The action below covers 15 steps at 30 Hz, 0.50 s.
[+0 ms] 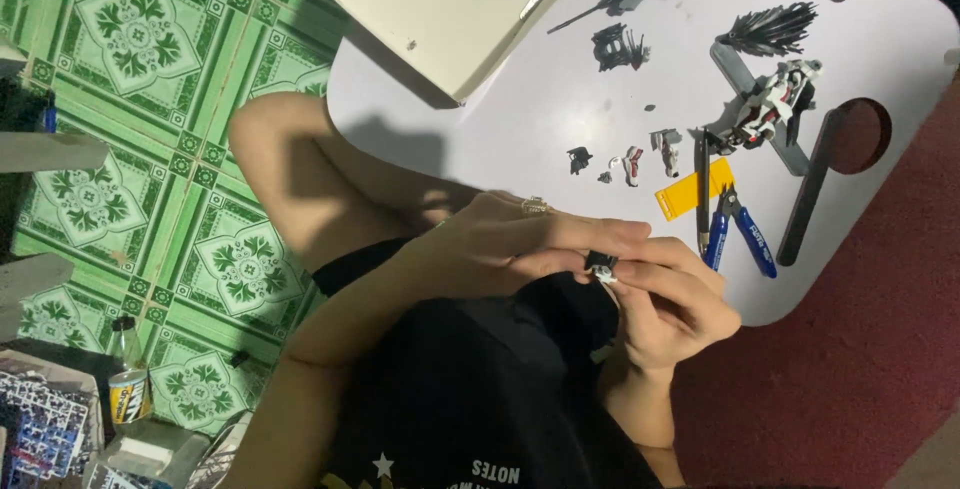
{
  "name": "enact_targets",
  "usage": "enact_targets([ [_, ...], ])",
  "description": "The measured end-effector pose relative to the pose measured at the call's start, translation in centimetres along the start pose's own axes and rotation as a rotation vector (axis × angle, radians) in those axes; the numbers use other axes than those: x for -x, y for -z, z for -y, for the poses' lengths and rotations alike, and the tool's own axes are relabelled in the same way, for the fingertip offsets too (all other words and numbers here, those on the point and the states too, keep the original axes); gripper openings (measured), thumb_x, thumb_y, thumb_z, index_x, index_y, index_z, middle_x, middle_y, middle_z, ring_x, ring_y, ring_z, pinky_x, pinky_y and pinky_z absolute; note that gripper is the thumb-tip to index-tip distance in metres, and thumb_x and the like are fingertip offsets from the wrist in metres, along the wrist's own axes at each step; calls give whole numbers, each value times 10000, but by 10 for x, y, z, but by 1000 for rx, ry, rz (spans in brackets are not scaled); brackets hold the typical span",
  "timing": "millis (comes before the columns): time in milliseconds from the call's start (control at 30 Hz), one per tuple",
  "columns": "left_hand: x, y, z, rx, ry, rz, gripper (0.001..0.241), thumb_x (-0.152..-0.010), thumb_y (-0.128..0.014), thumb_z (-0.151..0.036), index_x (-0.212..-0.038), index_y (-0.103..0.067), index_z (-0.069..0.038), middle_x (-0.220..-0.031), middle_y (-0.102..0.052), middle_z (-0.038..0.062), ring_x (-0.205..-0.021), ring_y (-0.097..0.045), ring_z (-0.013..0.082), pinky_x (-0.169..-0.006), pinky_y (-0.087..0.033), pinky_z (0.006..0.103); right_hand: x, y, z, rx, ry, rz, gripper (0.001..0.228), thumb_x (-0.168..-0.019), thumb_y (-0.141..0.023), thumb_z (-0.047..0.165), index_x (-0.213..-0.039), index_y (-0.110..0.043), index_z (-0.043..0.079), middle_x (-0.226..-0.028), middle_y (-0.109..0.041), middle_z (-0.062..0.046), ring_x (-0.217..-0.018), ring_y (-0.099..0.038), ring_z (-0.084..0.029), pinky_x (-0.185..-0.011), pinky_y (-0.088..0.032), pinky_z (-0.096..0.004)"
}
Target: The person assembles a small action figure by hand, snapping together multiple small plastic parts on a white tray placed on their lap. They use pliers to trim a piece and continue attaching components to the figure's body.
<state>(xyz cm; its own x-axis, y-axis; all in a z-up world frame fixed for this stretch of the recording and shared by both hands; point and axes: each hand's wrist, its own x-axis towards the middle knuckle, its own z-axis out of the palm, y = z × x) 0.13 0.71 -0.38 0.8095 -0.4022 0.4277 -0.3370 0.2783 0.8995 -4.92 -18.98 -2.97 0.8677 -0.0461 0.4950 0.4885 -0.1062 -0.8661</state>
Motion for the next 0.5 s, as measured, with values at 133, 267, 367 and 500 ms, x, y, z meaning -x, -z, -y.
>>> enact_targets([
  [133,3,8,8,-38,-68,87,306,-985,-585,-80,-1286,-585,-137,-1245,-656,91,-590,-683,168,-642,-595,234,-2,4,0,-49,-33,57,90,-776,-710,-21,-753,-650,-84,-710,-638,-235,-519,-461,-93,-460,-440,-271],
  [267,6,11,8,10,-55,113,304,-981,-589,-88,-1284,-596,-119,-1292,-626,87,-721,-739,148,-702,-612,266,-4,6,5,-57,-56,72,107,-780,-707,-38,-814,-635,-110,-717,-638,-244,-543,-496,-109,-472,-456,-280],
  [367,6,12,6,102,-55,128,334,-964,-565,26,-1276,-595,-88,-1272,-632,141,-685,-733,177,-729,-623,299,-7,7,8,-15,-25,96,95,-764,-702,-81,-822,-637,-119,-723,-652,-261,-522,-523,-138,-460,-450,-294],
  [500,8,16,4,153,-14,145,358,-944,-569,98,-1261,-607,-64,-1280,-615,181,-879,-756,242,-755,-620,316,-18,3,17,37,-13,151,33,-763,-685,-111,-789,-666,-109,-671,-647,-226,-420,-386,-81,-394,-396,-262],
])
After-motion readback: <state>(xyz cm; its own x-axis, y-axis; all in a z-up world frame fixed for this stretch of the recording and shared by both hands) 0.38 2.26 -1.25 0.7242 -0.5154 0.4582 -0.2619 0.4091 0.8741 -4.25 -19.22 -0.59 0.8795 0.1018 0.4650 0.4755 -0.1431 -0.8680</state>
